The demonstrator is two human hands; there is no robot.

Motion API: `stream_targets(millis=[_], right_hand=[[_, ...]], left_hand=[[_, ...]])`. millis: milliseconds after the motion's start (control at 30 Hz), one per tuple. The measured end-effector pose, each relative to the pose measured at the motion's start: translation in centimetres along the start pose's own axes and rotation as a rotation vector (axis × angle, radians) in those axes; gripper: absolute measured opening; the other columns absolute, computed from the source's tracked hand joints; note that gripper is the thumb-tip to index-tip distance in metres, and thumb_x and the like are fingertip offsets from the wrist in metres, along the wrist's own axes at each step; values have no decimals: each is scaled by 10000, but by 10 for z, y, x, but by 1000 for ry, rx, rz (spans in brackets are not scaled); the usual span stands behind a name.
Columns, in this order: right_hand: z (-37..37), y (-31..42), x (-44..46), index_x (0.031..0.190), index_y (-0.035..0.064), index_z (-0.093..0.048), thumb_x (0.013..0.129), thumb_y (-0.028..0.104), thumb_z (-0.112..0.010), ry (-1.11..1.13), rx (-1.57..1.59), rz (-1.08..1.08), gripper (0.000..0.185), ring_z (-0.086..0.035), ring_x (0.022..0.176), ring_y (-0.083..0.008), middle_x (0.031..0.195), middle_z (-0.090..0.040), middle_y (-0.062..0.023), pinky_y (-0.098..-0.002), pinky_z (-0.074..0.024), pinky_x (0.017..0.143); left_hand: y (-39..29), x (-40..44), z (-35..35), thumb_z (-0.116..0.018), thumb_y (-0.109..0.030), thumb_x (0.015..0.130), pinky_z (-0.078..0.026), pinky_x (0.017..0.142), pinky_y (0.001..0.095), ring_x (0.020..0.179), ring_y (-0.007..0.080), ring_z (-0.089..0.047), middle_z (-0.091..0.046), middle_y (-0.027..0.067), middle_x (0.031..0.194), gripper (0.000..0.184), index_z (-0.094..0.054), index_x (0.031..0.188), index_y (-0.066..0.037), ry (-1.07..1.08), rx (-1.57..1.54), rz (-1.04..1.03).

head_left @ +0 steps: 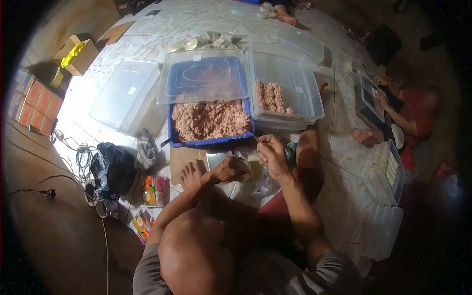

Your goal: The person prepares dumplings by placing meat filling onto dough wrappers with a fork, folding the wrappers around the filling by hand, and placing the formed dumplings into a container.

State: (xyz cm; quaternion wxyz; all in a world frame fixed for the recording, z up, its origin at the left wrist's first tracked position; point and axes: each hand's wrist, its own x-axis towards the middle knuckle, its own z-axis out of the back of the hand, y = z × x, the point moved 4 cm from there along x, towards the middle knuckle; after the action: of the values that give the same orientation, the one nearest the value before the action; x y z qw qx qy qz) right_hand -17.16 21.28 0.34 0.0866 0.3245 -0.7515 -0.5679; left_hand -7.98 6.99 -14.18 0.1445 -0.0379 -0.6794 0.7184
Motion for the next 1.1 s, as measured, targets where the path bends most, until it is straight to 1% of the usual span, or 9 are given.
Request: stream_targets(millis=[33, 100, 133, 267, 600, 800, 900, 1067, 1100], right_hand=[[2, -7, -3, 1102, 75, -519, 976, 105, -590, -8, -1, 0, 148, -377, 570, -31, 850, -529, -6, -197, -303, 482], [7, -17, -10, 1087, 72, -532, 979, 98, -578, -29, 72, 22, 120, -390, 584, -42, 845, -523, 4, -213, -336, 499], [6, -17, -17, 1095, 76, -505, 977, 96, -584, -35, 95, 14, 143, -390, 580, -49, 856, -534, -22, -210, -333, 501], [17, -29, -24, 1086, 73, -502, 977, 102, -588, -53, 128, 11, 142, -390, 579, -54, 849, -533, -24, -213, -339, 514], [61, -148, -5, 1057, 82, -530, 951, 161, -601, -200, -163, 262, 150, -404, 625, -41, 777, -506, 22, -200, -326, 545], [56, -125, -16, 1022, 67, -520, 957, 168, -582, -114, -32, 151, 136, -448, 672, -73, 816, -500, 11, -258, -413, 623], [31, -78, -35, 1055, 53, -488, 963, 106, -583, -78, 26, 125, 142, -402, 633, -46, 787, -491, 7, -217, -375, 581], [-2, -23, -46, 1086, 45, -507, 968, 90, -573, 41, -125, 181, 142, -424, 640, -53, 810, -502, -6, -266, -453, 648], [-9, -17, -45, 1065, 28, -538, 972, 81, -549, 5, -287, 252, 107, -488, 705, -82, 834, -530, -19, -274, -467, 677]], left_hand=[[-16, 4, 1, -639, -223, 984, -539, 782, 366, 951, 234, -680, -727, 125, 1058, 351, -620, 1270, -22, 40, 148, -60], [-38, 0, -4, -631, -187, 989, -528, 732, 333, 899, 162, -655, -708, 92, 1061, 354, -587, 1305, -34, 28, -274, 494], [-55, 0, -11, -633, -135, 970, -521, 695, 310, 823, 87, -621, -698, 59, 1005, 292, -626, 1249, -52, -121, -447, 460], [122, -14, -9, -614, -184, 969, -443, 1051, 442, 1064, 246, -606, -656, 50, 1165, 376, -566, 1298, -9, 99, 209, 20], [24, -37, 15, -631, -203, 965, -490, 979, 384, 1041, 219, -607, -654, 77, 1149, 392, -567, 1304, -17, -116, 180, 331], [-41, -65, 48, -645, -226, 967, -511, 953, 356, 1043, 208, -612, -653, 97, 1147, 397, -574, 1295, -15, -278, -50, 526], [-76, -63, 58, -656, -265, 976, -493, 994, 370, 1088, 221, -624, -652, 113, 1166, 395, -594, 1259, 3, -330, -333, 610], [-92, -36, 49, -528, -433, 1022, -363, 1138, 437, 1167, 260, -604, -617, 145, 1256, 569, -519, 1337, 41, 232, 1559, 558], [-114, -28, 44, -481, -494, 1020, -319, 1164, 451, 1211, 273, -575, -598, 158, 1293, 631, -507, 1356, 40, 257, 2071, 314]])
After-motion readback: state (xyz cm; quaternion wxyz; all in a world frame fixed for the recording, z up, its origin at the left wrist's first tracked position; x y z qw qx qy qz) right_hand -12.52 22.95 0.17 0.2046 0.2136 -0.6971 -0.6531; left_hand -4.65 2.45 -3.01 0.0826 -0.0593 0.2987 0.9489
